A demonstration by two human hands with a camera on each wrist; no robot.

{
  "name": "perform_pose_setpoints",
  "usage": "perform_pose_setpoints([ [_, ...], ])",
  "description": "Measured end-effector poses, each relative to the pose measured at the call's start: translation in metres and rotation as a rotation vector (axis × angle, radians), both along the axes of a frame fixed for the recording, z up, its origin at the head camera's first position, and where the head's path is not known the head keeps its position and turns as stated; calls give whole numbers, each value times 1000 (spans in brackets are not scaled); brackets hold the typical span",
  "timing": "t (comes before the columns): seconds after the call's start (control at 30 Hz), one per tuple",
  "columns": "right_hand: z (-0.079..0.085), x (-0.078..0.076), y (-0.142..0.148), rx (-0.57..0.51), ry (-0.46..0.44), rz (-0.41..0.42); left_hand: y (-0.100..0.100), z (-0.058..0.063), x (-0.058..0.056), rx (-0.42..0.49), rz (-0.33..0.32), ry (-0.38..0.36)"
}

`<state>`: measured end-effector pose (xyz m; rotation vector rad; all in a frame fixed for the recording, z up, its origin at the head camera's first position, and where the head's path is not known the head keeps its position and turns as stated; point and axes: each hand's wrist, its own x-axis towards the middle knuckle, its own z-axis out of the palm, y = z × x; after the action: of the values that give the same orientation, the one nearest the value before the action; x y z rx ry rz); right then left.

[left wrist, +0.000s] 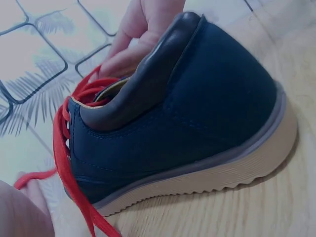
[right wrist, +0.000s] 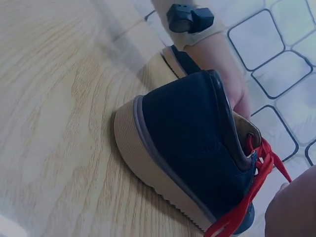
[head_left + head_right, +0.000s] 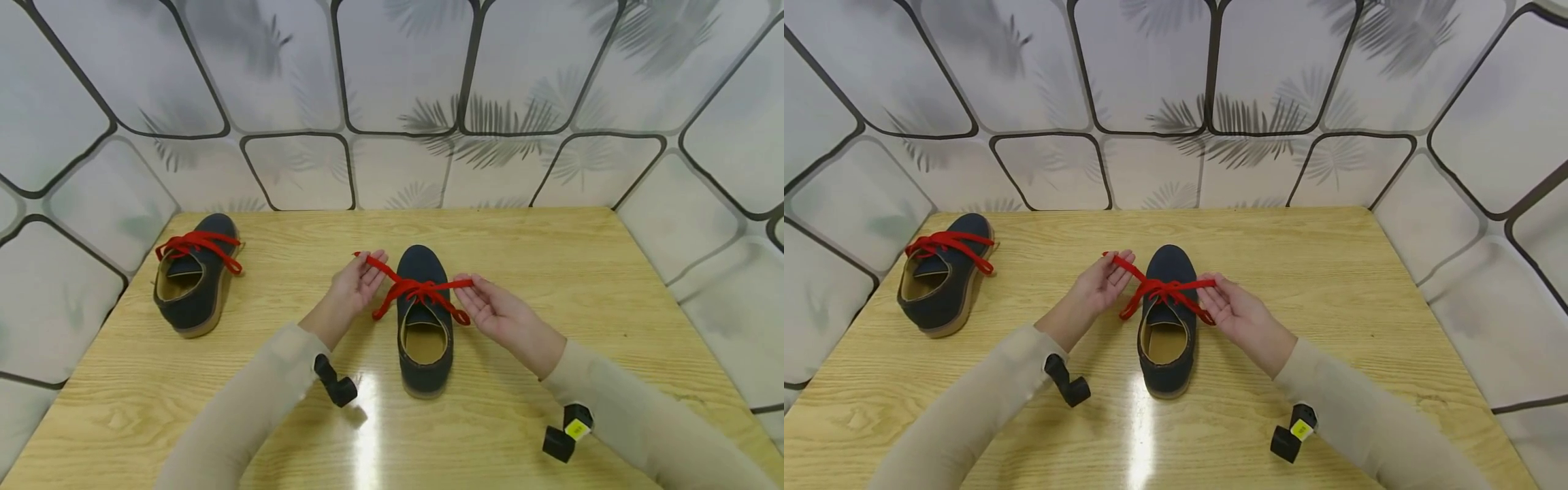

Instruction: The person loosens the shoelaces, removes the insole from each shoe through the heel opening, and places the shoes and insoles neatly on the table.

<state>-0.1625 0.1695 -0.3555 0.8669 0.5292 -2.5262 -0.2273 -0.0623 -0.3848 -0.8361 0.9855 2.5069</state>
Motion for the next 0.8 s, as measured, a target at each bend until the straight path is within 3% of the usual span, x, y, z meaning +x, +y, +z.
perform_pose_setpoints([
  [0.13,-2,-2,0,-8,-22,-78,-3,-1,6,52,105,26],
  [0.43,-5,-4,2,-15,-15,-143,-13,-1,25,141,209,-21],
  [0.8,-8,-4,16,-57,-51,-217,-32,-6,42,219,254,-59],
])
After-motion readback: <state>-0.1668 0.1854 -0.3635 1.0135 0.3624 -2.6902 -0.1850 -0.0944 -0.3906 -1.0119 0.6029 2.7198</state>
